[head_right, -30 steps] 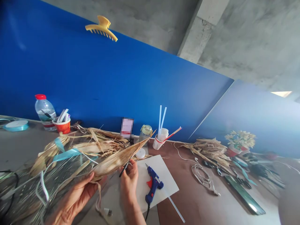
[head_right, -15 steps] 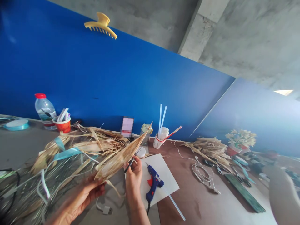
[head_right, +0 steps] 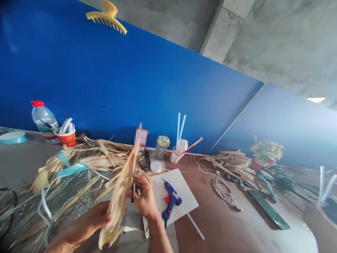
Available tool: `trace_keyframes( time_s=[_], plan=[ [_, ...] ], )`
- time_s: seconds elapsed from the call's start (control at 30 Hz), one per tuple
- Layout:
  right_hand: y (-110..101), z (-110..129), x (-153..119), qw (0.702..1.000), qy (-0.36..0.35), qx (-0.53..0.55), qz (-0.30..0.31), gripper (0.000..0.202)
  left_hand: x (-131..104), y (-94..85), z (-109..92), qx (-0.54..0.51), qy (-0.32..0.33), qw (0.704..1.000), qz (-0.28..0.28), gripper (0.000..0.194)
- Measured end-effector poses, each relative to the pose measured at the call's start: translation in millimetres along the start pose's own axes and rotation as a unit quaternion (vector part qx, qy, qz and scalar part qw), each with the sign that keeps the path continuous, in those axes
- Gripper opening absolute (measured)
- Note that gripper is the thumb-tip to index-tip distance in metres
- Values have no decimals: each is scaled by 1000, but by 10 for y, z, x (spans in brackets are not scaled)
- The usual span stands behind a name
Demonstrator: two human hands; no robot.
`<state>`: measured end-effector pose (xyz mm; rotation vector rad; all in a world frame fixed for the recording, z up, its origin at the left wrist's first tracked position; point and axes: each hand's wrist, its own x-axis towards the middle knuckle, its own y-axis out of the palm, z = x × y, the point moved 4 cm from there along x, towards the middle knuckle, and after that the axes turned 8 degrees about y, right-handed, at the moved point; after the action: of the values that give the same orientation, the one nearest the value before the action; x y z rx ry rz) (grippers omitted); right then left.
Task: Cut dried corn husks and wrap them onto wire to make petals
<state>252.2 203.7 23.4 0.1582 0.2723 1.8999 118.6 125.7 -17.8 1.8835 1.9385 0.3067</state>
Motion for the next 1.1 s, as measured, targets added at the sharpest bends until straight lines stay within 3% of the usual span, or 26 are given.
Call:
trace_keyframes(
  time_s=[0.07, 0.23, 0.37, 0.43, 0.6, 0.67, 0.73, 0.83, 0.93, 1.03, 1.1],
  plan=[
    [33, -7, -20, 999, 11, -32, -2, 37, 58, 24, -17, 65, -2, 998, -13, 21],
    [13, 33, -66, 998, -14, -55, -20, 38, 173, -163, -148, 136, 71, 977, -147, 27],
    [-93, 110, -124, 986, -109, -50, -120, 42, 145, -361, -281, 180, 137, 939, -260, 39],
    [-73, 115, -168, 979, -128, -82, -132, 44, 117, -379, -300, 187, 135, 929, -290, 41],
    [156, 25, -234, 954, -110, -280, -21, 60, 120, -251, -281, 213, 109, 938, -249, 38],
    [200, -17, -215, 939, -100, -327, 17, 60, 137, -237, -268, 172, 117, 948, -243, 39],
    [169, -42, -162, 944, -89, -319, 17, 52, 157, -270, -266, 107, 123, 951, -262, 40],
    [0, -38, -60, 963, -79, -253, -46, 40, 178, -362, -298, -42, 124, 936, -328, 32],
    [-240, 23, -1, 948, -101, -250, -168, 39, 168, -420, -396, -173, 179, 887, -390, 36],
    [-385, 87, -15, 905, -113, -302, -276, 45, 153, -397, -444, -194, 206, 871, -402, 39],
    [-341, 105, -51, 903, -128, -309, -269, 39, 156, -354, -412, -181, 187, 883, -391, 37]
  ],
)
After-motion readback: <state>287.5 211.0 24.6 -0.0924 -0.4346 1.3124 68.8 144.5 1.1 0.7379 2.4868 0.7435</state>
